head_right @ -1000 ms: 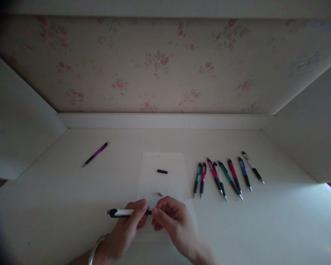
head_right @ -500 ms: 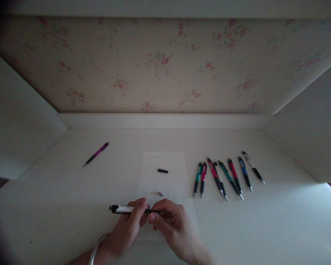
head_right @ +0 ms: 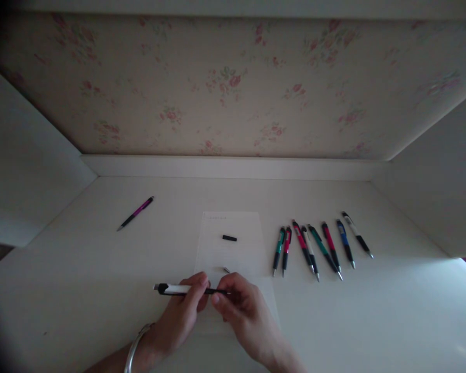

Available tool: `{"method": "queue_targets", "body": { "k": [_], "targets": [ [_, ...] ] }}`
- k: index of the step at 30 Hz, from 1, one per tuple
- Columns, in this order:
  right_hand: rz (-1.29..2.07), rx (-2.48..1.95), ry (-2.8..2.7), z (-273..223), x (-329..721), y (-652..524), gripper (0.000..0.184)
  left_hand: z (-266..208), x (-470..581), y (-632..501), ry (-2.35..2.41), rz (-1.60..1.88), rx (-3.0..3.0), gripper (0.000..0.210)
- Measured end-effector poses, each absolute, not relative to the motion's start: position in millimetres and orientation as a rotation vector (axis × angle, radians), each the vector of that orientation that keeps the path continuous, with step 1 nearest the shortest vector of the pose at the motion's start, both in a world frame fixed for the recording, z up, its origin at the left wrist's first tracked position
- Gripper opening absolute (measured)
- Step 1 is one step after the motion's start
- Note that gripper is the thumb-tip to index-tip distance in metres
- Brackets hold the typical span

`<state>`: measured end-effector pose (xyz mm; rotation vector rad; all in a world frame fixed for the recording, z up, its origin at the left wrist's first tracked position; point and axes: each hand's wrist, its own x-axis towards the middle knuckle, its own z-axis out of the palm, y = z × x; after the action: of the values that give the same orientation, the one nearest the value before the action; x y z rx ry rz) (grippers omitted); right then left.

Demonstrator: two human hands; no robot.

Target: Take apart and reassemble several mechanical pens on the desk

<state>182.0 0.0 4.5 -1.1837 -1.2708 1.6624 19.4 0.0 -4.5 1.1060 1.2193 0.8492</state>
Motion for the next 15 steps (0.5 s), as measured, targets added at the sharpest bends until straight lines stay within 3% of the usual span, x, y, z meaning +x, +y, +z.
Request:
{"method": "queue_targets", "body": {
  "k": [3, 7, 15],
  "targets": [
    [1.635, -1.191, -1.323, 10.1, 181.9, -1.1, 0.036, -4.2, 19.8, 0.1, 1.209, 0.849, 1.105, 0.046],
    [1.534, -1.325, -1.519, 12.1, 182.2, -0.9, 0.053, -4.3, 19.0, 0.8, 1.208, 0.851, 1.141, 0.047],
    [1.621, -1.182, -1.372, 6.5, 183.8, 0.2, 0.032, -9.0, 17.3, 2.3, 1.158, 0.859, 1.136, 0.045]
  ]
}}
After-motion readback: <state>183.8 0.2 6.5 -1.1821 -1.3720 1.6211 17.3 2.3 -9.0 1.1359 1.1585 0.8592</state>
